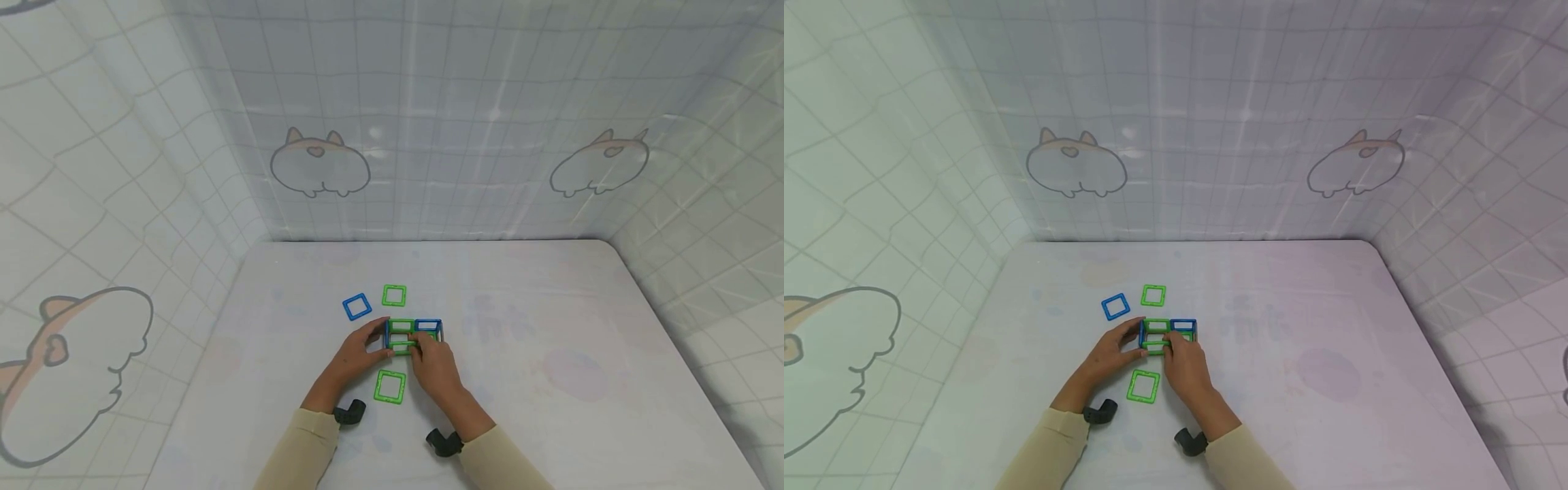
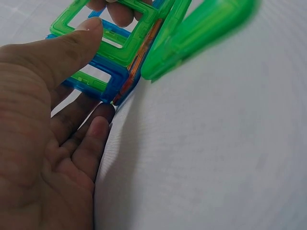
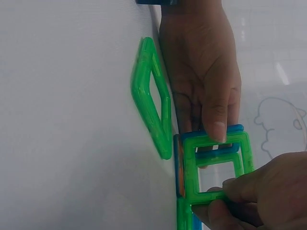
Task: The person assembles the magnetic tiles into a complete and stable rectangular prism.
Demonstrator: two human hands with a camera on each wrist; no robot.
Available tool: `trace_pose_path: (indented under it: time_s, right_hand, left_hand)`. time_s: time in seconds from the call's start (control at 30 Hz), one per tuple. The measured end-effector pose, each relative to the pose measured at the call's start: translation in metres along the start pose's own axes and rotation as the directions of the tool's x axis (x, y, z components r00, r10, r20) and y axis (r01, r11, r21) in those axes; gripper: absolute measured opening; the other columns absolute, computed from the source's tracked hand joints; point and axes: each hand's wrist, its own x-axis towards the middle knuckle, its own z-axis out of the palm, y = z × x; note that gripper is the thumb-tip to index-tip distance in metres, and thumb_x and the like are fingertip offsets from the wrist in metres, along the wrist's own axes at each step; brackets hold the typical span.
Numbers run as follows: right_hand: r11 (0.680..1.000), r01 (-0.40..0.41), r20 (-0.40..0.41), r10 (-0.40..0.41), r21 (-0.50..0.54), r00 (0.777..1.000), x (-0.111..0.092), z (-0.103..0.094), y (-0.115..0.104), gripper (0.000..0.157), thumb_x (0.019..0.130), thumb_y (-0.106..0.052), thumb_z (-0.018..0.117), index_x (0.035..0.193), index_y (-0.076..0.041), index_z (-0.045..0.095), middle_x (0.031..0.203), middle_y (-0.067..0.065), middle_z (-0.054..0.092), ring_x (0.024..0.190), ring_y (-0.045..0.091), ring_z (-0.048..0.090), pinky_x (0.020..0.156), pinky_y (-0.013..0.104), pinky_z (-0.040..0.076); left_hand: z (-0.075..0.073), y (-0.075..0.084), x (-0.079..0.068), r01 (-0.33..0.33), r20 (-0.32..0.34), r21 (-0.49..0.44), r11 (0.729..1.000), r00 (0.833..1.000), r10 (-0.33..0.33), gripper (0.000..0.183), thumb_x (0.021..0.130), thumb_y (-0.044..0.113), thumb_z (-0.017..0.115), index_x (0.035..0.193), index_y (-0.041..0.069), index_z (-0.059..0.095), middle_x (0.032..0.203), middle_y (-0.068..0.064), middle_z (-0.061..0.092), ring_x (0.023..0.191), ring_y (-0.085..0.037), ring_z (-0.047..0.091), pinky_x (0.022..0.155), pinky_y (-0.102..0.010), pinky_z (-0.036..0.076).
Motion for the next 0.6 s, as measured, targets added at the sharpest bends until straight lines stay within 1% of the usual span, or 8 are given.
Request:
trace_pose_path:
  time_s: [0.17,0.33,0.5,0.6]
  right_hand:
    - [1.0,0.006,-0.024,-0.005,0.005,1.0,0.0,0.0015,0.0009,0.017,0.094,-0.006,0.067,0.111,-0.006,0.068,0.101,0.009,0.075,0.078,0.008,0.067,0.06,0.02,0.054]
    - [1.0,-0.006,-0.037,0.006,-0.003,0.999,-0.0006,0.0039,0.0018,0.016,0.095,-0.007,0.066,0.11,-0.007,0.067,0.1,0.008,0.076,0.074,0.006,0.064,0.057,0.018,0.051]
    - [1.0,-0.003,-0.046,0.003,-0.002,0.999,-0.0015,0.0051,0.0025,0.017,0.094,-0.008,0.068,0.111,-0.007,0.067,0.102,0.008,0.076,0.075,0.006,0.065,0.059,0.017,0.052]
    - [1.0,-0.01,-0.038,0.01,0.006,0.999,-0.0022,0.0043,0.002,0.019,0.094,-0.009,0.068,0.113,-0.005,0.067,0.103,0.009,0.075,0.078,0.008,0.067,0.061,0.019,0.055]
  left_hand:
    - [0.0004,-0.0005,0.0005,-0.008,-0.002,-0.013,1.0,1.0,0.008,0.081,0.082,0.04,0.081,0.151,0.023,0.042,0.149,-0.002,0.051,0.138,-0.021,0.047,0.114,-0.036,0.042]
    - [0.0004,0.0002,0.0014,-0.008,0.001,-0.021,1.0,1.0,0.008,0.081,0.082,0.038,0.081,0.151,0.021,0.043,0.148,-0.002,0.051,0.139,-0.02,0.046,0.114,-0.034,0.042]
    - [0.0007,-0.0001,0.0015,-0.006,-0.003,-0.021,1.0,1.0,0.006,0.081,0.082,0.04,0.081,0.151,0.021,0.043,0.148,-0.002,0.052,0.138,-0.02,0.047,0.114,-0.035,0.042]
    - [0.001,-0.0001,0.0014,0.0,-0.005,-0.02,1.0,1.0,0.0,0.082,0.081,0.042,0.081,0.151,0.022,0.043,0.147,-0.002,0.052,0.138,-0.02,0.047,0.114,-0.035,0.042]
